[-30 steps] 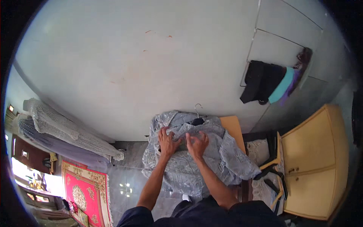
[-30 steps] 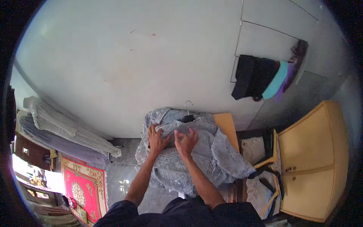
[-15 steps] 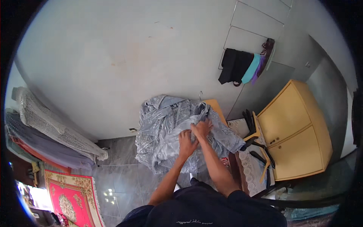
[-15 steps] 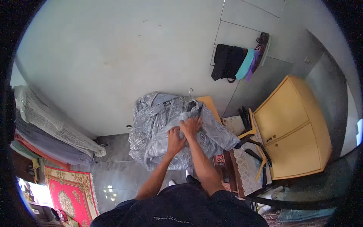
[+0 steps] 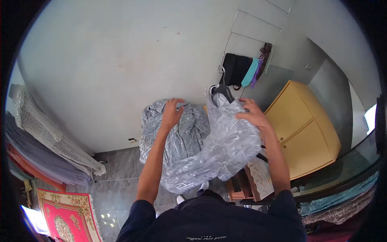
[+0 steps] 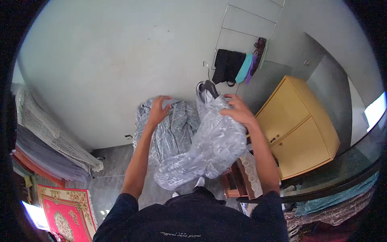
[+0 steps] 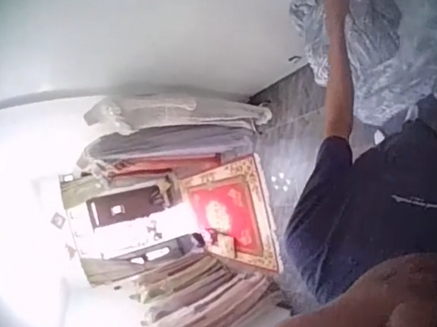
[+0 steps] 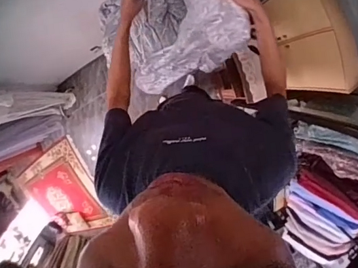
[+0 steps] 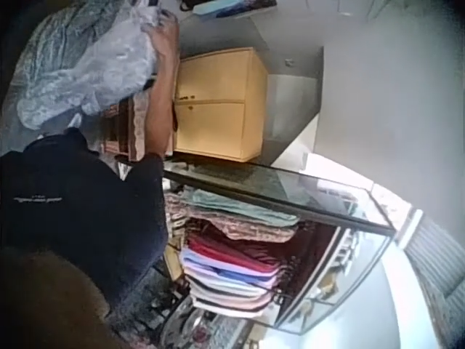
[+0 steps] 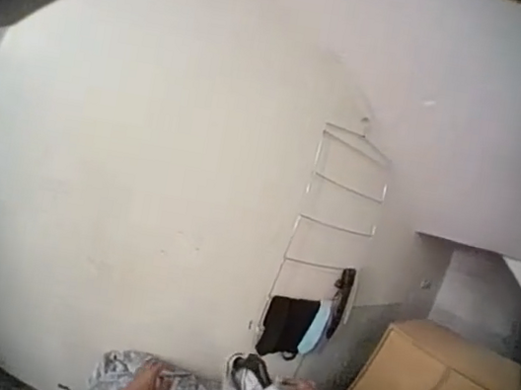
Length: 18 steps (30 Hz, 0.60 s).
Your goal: Organizing dresses by placing them on hangers and arranging them on a clothing rack.
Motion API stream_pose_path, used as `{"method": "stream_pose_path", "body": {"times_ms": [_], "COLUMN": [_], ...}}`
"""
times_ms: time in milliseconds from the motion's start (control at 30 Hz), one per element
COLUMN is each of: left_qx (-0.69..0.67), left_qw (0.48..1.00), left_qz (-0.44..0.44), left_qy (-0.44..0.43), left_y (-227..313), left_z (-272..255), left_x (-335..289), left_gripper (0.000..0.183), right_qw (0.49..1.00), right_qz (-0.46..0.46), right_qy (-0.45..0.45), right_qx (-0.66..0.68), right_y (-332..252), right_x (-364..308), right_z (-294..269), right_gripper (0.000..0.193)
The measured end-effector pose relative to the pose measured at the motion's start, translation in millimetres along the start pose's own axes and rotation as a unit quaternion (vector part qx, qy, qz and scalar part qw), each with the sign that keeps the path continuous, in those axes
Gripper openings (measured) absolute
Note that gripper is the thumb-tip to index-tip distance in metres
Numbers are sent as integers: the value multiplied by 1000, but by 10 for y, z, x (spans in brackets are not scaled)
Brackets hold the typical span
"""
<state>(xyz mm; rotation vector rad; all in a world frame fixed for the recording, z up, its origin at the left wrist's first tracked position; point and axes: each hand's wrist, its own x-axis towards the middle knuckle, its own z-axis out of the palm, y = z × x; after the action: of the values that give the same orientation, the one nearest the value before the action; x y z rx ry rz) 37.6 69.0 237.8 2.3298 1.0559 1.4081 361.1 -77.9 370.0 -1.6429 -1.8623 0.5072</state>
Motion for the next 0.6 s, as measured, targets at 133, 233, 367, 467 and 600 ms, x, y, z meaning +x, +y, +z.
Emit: {"method": "stream_pose_path", "body": {"times_ms": [133,233,367,467,600], "left_qx": [-10,-10,64,51,-63], "left_qw": [999,994,986,974,970], "left_qz": [36,102,151,171,172], "left_qy": [12,44,15,-143,-162], "left_y": [384,782,1055,1374,2317], "left_z": [-176,-279,-681,-1075,-1246], "left_x": [526,875,1085,747,-382], "left_gripper": [45,57,74,67,56], "right_qw": [998,980,957,954,962], "right_qz": [-37,-150,-225,-227,-190], "right_qy": [-39,-105,-149,-178,-198], "right_qx": [41,80,104,84,11], "right_y": [-316,-539,-609,-661,-620], "right_x": [-149,-280,-430,-846,-1956], "right_z": [-707,-1144,-1428,-1447,-1594], "right_gripper": [35,38,43,47,61]}}
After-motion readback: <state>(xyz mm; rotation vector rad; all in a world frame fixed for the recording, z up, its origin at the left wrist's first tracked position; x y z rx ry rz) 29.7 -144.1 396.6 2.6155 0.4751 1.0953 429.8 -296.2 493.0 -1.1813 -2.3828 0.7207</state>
